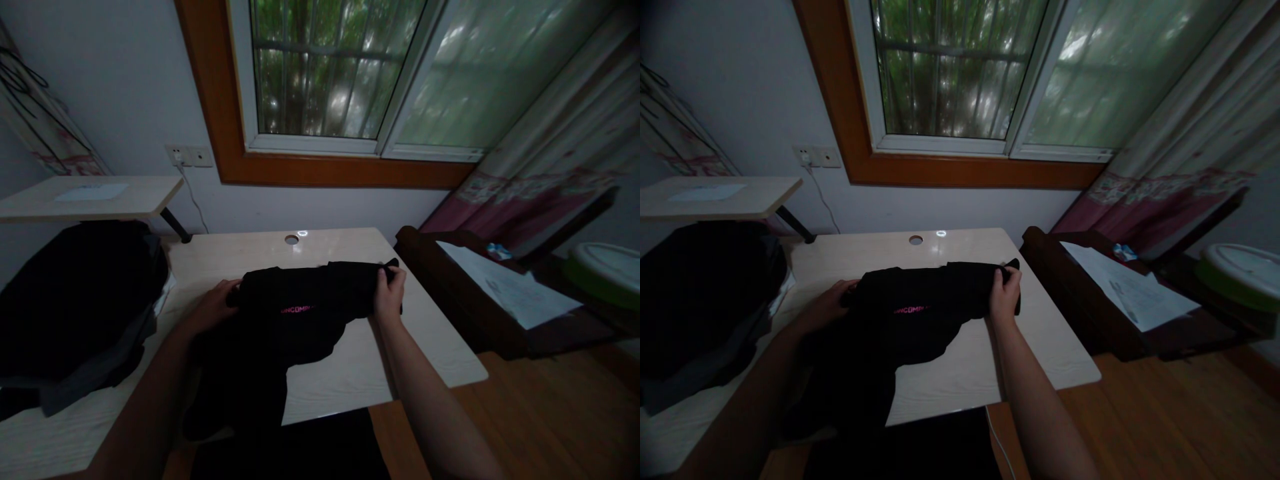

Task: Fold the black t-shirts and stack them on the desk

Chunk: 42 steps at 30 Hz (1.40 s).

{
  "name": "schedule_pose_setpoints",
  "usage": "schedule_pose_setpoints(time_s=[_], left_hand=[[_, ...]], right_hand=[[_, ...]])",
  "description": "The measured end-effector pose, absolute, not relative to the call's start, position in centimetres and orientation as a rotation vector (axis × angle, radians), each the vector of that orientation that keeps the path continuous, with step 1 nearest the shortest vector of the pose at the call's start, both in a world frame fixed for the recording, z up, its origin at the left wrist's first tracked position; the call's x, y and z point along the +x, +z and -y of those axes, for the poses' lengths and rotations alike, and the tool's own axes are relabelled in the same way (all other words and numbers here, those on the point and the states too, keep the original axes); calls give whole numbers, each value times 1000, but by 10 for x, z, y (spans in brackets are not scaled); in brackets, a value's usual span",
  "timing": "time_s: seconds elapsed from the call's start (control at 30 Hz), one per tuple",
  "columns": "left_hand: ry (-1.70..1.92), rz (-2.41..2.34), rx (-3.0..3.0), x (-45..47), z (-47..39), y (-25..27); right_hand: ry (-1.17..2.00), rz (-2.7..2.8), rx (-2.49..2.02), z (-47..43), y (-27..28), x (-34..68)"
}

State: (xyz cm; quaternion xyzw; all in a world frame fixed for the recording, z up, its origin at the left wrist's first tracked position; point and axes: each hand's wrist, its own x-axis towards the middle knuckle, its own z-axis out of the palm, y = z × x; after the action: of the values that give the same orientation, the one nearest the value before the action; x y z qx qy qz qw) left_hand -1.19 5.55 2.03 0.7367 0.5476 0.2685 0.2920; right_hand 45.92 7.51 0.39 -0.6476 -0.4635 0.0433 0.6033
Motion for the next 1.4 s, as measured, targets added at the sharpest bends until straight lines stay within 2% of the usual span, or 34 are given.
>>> schedule_pose_setpoints(time_s=[0.17, 0.27, 0.37, 0.53, 0.63, 0.73, 0.9, 1.0, 1.1, 1.23, 1.4], left_hand=[[567, -1458, 1949, -13, -54, 24], [630, -1435, 1916, -15, -53, 29], [869, -1612, 1824, -21, -52, 37], [1557, -2149, 1344, -47, -51, 46], [1866, -2174, 1138, -58, -51, 45], [1919, -2008, 1167, -54, -53, 41], [1816, -1874, 1597, -36, -54, 38], [1512, -1955, 2028, -33, -51, 38], [1201, -1810, 2333, -28, -51, 35], [891, -1666, 2507, -21, -54, 27], [701, -1767, 2517, -19, -55, 18]], right_hand=[[102, 1080, -1493, -76, 4, 459], [89, 1086, -1503, -75, 4, 459], [89, 1092, -1520, -74, 5, 458], [73, 1115, -1519, -73, 7, 457], [81, 1146, -1512, -73, 8, 456], [99, 1195, -1500, -74, 8, 455], [129, 1221, -1525, -74, 10, 455], [145, 1241, -1530, -74, 10, 455], [150, 1257, -1523, -74, 9, 455], [139, 1243, -1517, -75, 8, 455], [124, 1255, -1483, -74, 8, 455]])
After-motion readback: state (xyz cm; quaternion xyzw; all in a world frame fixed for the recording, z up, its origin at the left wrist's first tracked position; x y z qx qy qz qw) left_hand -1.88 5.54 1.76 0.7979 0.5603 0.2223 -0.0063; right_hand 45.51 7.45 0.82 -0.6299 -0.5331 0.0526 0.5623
